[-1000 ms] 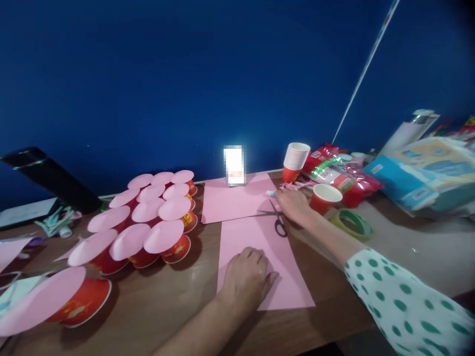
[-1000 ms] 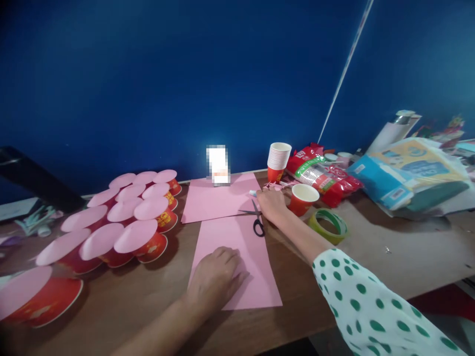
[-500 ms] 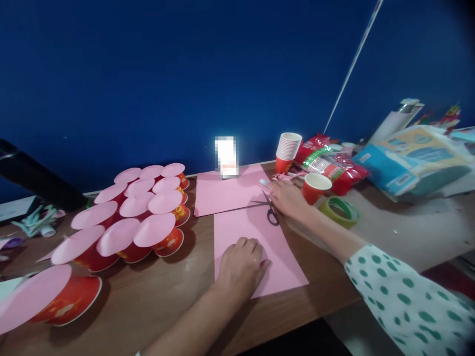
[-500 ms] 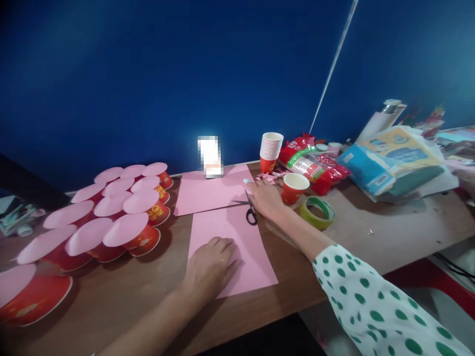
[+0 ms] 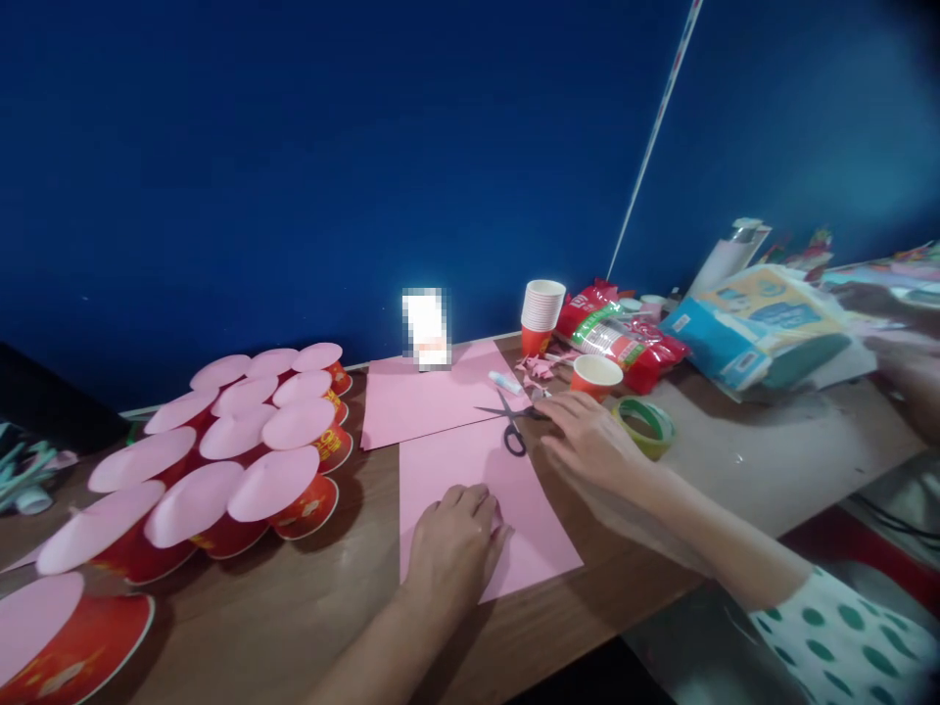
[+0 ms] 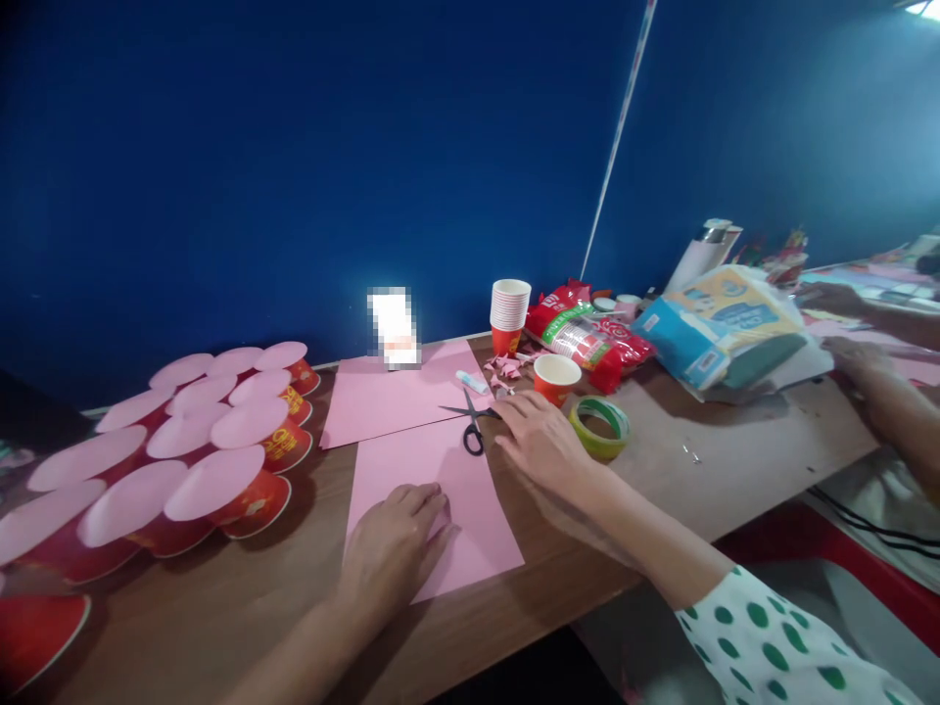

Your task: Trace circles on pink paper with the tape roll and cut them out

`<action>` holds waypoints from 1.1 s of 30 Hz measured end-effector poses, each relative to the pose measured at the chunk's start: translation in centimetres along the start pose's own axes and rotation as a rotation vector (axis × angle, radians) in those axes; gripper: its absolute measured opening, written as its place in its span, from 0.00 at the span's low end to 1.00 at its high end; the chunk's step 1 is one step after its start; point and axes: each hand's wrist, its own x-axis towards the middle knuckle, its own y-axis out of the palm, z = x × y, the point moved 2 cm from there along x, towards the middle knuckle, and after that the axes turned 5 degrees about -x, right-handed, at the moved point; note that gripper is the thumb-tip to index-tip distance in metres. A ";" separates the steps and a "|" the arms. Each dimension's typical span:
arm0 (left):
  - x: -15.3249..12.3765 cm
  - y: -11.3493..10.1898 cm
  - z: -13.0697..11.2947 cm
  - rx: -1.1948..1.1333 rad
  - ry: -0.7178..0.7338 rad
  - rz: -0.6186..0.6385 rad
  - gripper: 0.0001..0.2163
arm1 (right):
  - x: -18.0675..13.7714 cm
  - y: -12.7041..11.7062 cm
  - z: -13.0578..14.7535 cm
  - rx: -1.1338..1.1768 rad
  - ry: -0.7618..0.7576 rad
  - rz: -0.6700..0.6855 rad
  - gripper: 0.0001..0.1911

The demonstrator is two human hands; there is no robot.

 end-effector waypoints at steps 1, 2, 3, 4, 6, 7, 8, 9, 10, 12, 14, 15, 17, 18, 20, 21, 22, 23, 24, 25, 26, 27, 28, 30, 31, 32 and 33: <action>0.0 0.0 0.0 0.002 -0.001 0.004 0.10 | 0.2 -0.2 -0.5 -0.022 0.011 -0.012 0.20; -0.1 0.0 0.0 0.002 -0.002 0.008 0.10 | 0.3 -0.5 -1.0 -0.041 0.024 -0.026 0.20; -0.1 0.0 0.0 0.000 -0.001 0.011 0.10 | 0.4 -0.8 -1.6 -0.058 0.040 -0.039 0.20; -0.1 0.0 0.0 -0.003 -0.001 0.013 0.10 | 0.4 -1.2 -2.2 -0.079 0.072 -0.058 0.21; -0.1 -0.1 0.1 -0.008 -0.002 0.016 0.11 | 0.1 -2.0 -3.6 -0.136 0.166 -0.103 0.21; -0.1 -0.2 0.1 -0.012 -0.003 0.018 0.11 | -0.3 -2.4 -4.3 -0.174 0.223 -0.128 0.21; -0.1 -0.2 0.1 -0.015 -0.007 0.021 0.11 | -0.9 -2.6 -5.0 -0.213 0.282 -0.138 0.24; -0.1 -0.2 0.2 -0.018 -0.010 0.022 0.11 | -1.5 -2.8 -5.6 -0.251 0.338 -0.138 0.28; 0.0 -0.2 0.2 -0.021 -0.015 0.022 0.11 | -2.3 -2.7 -6.2 -0.289 0.391 -0.125 0.34; 0.0 -0.1 0.2 -0.027 -0.026 0.017 0.10 | -3.8 -2.1 -7.4 -0.338 0.506 -0.048 0.43; -0.1 0.0 0.2 -0.032 -0.034 0.009 0.10 | -5.2 -1.1 -8.4 -0.318 0.574 0.087 0.45; -0.1 0.0 0.2 -0.033 -0.036 0.007 0.10 | -5.7 -0.6 -8.7 -0.302 0.586 0.130 0.44; -0.1 0.1 0.2 -0.034 -0.039 0.005 0.10 | -6.3 0.0 -9.0 -0.293 0.590 0.116 0.40; -0.1 0.0 0.2 -0.035 -0.040 0.006 0.11 | -6.4 0.1 -9.0 -0.290 0.596 0.090 0.38; -0.1 0.0 0.1 -0.038 -0.041 0.007 0.11 | -6.5 -0.3 -8.6 -0.282 0.618 0.020 0.37; -0.1 -0.1 0.1 -0.038 -0.040 0.008 0.12 | -6.5 -0.7 -8.2 -0.275 0.625 -0.015 0.37; -0.1 -0.1 0.1 -0.038 -0.036 0.013 0.12 | -6.6 -1.2 -7.6 -0.267 0.629 -0.060 0.36; -0.1 -0.2 0.1 -0.037 -0.031 0.020 0.12 | -6.5 -1.8 -6.8 -0.265 0.625 -0.105 0.35; -0.1 -0.2 0.0 -0.035 -0.025 0.027 0.11 | -6.4 -2.4 -5.9 -0.257 0.607 -0.164 0.35; -0.1 -0.2 0.0 -0.034 -0.019 0.032 0.11 | -6.2 -3.0 -4.9 -0.234 0.577 -0.221 0.35; -0.1 -0.2 -0.1 -0.035 -0.011 0.034 0.10 | -5.9 -3.5 -3.8 -0.197 0.545 -0.248 0.36; -0.1 -0.1 -0.1 -0.038 -0.004 0.032 0.10 | -5.4 -3.8 -2.6 -0.154 0.496 -0.279 0.37; -0.2 -0.1 -0.2 -0.039 0.001 0.026 0.10 | -4.8 -4.0 -1.4 -0.094 0.433 -0.290 0.37; -0.3 0.1 -0.2 -0.033 0.009 0.014 0.09 | -3.1 -3.5 1.0 0.042 0.307 -0.246 0.37; -0.4 0.3 -0.3 -0.025 0.024 0.003 0.09 | -2.2 -3.0 2.1 0.103 0.254 -0.211 0.37; -0.6 0.5 -0.4 -0.018 0.061 -0.010 0.09 | -1.1 -2.3 3.2 0.163 0.192 -0.161 0.38; -0.7 0.7 -0.6 -0.018 0.124 -0.025 0.09 | -0.1 -1.5 4.3 0.214 0.121 -0.132 0.39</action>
